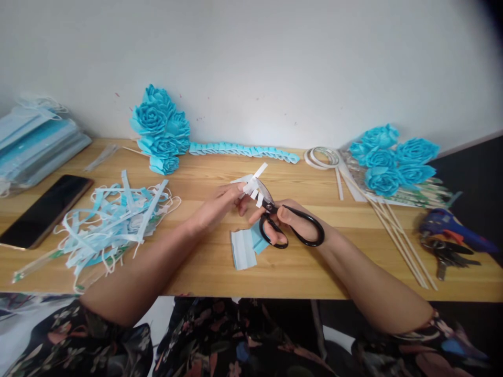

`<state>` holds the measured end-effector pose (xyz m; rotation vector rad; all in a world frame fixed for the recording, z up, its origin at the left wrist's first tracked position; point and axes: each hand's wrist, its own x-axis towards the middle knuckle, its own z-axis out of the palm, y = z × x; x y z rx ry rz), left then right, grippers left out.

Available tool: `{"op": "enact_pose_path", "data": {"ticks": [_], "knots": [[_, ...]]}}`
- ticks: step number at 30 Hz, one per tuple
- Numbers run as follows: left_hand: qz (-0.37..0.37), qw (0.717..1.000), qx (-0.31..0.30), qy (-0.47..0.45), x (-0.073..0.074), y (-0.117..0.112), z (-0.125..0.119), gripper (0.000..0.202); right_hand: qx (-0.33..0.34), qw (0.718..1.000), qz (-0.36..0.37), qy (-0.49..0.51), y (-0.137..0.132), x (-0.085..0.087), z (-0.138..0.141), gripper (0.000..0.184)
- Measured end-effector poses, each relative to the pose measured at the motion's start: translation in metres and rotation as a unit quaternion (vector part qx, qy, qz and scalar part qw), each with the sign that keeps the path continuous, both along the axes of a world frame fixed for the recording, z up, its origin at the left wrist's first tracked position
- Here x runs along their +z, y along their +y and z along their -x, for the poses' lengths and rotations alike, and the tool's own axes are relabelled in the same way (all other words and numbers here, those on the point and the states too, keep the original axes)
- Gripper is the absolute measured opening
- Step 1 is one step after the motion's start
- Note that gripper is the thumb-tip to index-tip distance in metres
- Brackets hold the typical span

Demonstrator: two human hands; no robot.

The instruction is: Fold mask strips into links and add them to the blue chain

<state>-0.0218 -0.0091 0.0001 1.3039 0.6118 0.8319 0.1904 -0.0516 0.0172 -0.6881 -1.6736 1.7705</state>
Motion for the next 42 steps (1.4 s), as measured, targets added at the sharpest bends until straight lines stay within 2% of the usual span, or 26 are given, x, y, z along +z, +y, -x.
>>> {"op": "enact_pose_path", "data": {"ticks": [11, 22, 29, 35, 38, 42], "knots": [[0.003, 1.0, 0.002, 0.005, -0.002, 0.002, 0.0, 0.047, -0.022, 1.0, 0.012, -0.019, -0.002, 0.006, 0.002, 0.065], [-0.004, 1.0, 0.004, 0.022, -0.001, 0.002, -0.001, 0.045, -0.043, 0.999, 0.011, -0.013, -0.002, 0.002, 0.003, 0.065], [-0.012, 1.0, 0.017, -0.001, 0.004, 0.002, 0.001, 0.038, -0.049, 0.999, 0.004, -0.022, -0.003, 0.004, 0.004, 0.066], [0.013, 0.999, 0.016, -0.048, 0.009, 0.002, 0.0, 0.044, -0.052, 0.998, -0.014, -0.02, -0.002, 0.0, 0.004, 0.065], [0.043, 0.996, 0.029, -0.077, 0.008, 0.005, 0.0, 0.044, -0.06, 0.998, -0.017, -0.003, 0.0, -0.003, 0.003, 0.071], [0.015, 0.995, 0.078, -0.054, 0.005, 0.008, 0.004, 0.034, -0.025, 0.999, -0.02, 0.016, -0.001, -0.004, 0.005, 0.085]]}}
